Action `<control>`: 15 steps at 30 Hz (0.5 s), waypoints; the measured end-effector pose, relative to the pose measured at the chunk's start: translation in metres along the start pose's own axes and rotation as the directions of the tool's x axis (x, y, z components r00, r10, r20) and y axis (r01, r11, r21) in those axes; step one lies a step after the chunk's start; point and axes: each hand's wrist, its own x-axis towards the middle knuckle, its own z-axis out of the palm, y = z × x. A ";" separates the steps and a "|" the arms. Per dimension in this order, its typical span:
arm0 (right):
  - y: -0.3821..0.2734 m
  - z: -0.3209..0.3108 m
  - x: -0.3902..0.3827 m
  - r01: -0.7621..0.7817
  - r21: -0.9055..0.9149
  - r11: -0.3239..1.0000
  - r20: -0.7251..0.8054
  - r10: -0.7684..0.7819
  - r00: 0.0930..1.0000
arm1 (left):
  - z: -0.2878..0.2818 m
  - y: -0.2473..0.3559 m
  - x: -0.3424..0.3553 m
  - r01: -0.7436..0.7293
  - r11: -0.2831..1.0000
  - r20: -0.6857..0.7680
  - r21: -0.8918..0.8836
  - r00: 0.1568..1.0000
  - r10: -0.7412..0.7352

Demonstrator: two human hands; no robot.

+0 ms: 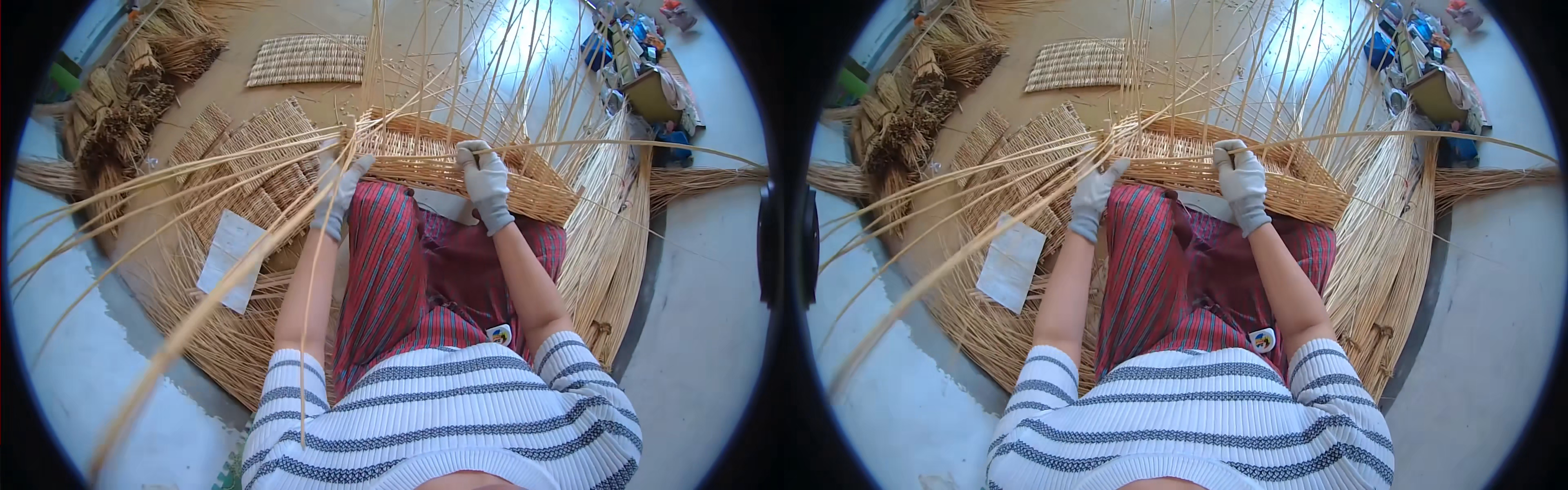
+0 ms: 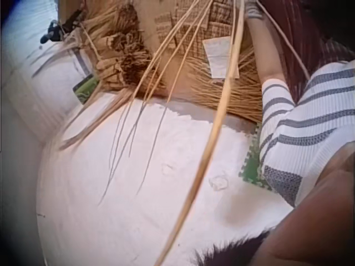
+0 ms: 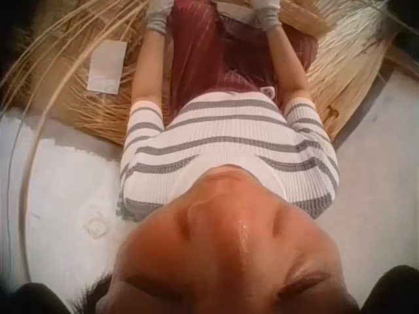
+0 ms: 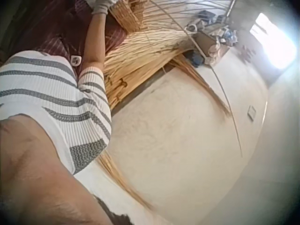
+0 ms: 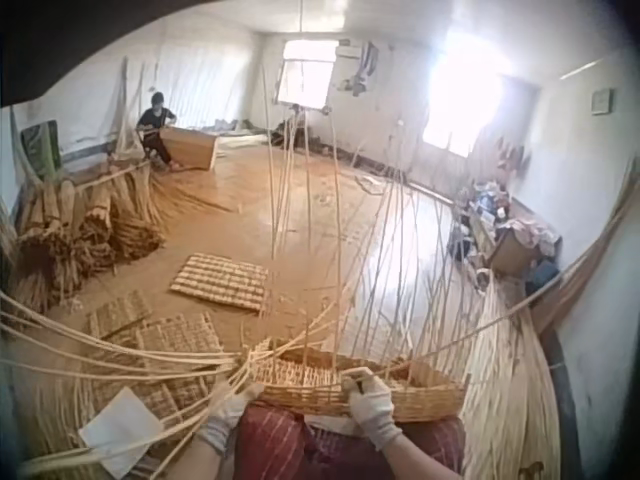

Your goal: The recorder is weaving a rectangular basket using flexible plant stalks in a workshop environment.

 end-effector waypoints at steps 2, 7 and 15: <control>0.005 0.001 0.005 0.018 0.128 0.992 -0.015 -0.016 1.000 | 0.004 -0.011 0.017 0.319 0.948 0.257 0.008 0.916 -0.310; 0.002 0.005 0.006 -0.100 0.213 0.972 0.030 0.095 0.995 | 0.014 -0.069 0.027 0.254 0.967 0.185 0.037 0.949 -0.256; -0.035 0.008 0.004 -0.027 0.155 0.988 0.011 0.026 1.000 | 0.018 -0.070 0.031 0.450 0.888 0.235 -0.094 0.877 -0.419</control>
